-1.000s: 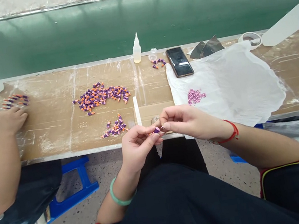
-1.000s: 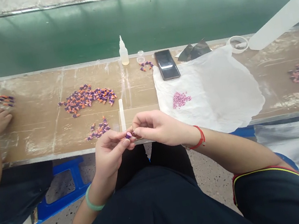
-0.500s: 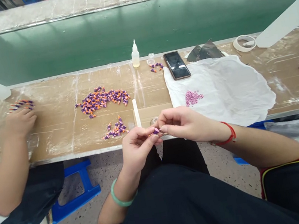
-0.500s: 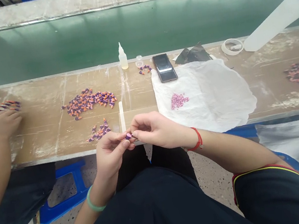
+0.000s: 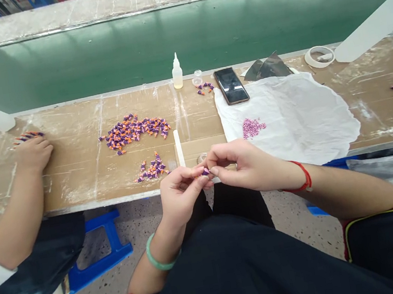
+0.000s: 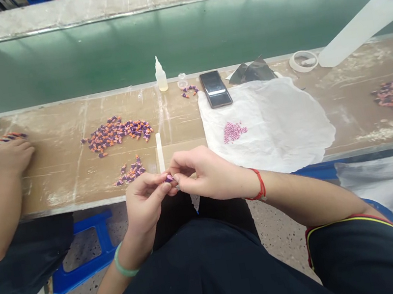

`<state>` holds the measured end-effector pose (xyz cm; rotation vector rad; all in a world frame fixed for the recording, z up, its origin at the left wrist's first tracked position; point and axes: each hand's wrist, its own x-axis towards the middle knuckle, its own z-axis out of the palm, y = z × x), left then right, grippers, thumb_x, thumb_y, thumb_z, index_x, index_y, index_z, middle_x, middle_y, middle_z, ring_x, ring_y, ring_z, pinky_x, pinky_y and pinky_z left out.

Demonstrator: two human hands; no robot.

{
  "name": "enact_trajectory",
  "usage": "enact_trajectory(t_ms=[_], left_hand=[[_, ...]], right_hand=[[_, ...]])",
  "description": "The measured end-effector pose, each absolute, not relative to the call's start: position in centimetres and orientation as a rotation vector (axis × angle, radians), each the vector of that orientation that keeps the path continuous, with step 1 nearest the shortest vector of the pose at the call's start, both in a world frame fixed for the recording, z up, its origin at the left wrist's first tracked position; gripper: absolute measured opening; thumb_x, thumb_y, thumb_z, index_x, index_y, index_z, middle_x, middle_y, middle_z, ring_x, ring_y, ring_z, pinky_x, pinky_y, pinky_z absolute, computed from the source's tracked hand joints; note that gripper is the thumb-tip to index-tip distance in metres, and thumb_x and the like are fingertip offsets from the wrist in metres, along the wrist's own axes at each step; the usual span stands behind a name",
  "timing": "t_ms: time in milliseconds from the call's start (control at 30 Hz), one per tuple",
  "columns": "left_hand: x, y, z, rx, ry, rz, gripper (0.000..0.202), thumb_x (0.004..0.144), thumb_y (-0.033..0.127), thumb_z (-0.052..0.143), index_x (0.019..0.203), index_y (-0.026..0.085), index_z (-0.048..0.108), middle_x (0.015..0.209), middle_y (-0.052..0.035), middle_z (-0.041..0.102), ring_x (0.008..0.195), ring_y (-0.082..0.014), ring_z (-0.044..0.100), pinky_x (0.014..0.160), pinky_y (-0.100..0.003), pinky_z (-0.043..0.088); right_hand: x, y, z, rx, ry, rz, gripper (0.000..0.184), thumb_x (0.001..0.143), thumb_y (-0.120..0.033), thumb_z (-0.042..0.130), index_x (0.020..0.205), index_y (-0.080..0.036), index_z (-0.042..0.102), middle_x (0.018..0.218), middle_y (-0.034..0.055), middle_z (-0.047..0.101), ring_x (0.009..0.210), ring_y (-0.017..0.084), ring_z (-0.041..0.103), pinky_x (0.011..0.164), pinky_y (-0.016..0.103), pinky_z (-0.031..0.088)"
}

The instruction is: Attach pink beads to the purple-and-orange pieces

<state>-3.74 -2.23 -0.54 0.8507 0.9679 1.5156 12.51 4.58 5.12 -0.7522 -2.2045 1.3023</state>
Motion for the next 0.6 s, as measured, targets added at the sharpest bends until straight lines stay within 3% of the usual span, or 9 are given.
enact_trajectory(t_ms=[400, 600], left_hand=[[-3.7, -2.2, -0.5, 0.939, 0.856, 1.541, 0.01, 0.073, 0.022, 0.087, 0.079, 0.02, 0.079, 0.073, -0.0014, 0.079, 0.059, -0.0153, 0.076, 0.059, -0.021, 0.065], [-3.6, -2.5, 0.4, 0.956, 0.869, 1.583, 0.01, 0.076, 0.024, 0.085, 0.082, 0.021, 0.078, 0.074, -0.0008, 0.079, 0.061, -0.014, 0.076, 0.059, -0.02, 0.065]], right_hand=[[12.9, 4.4, 4.5, -0.658, -2.269, 1.185, 0.013, 0.084, -0.009, 0.052, 0.076, -0.02, 0.051, 0.073, -0.0007, 0.07, 0.062, 0.008, 0.062, 0.056, 0.018, 0.045], [13.2, 4.0, 5.5, -0.668, -2.243, 1.18, 0.011, 0.094, -0.017, 0.052, 0.085, -0.02, 0.058, 0.078, 0.0001, 0.072, 0.064, 0.009, 0.064, 0.057, 0.02, 0.048]])
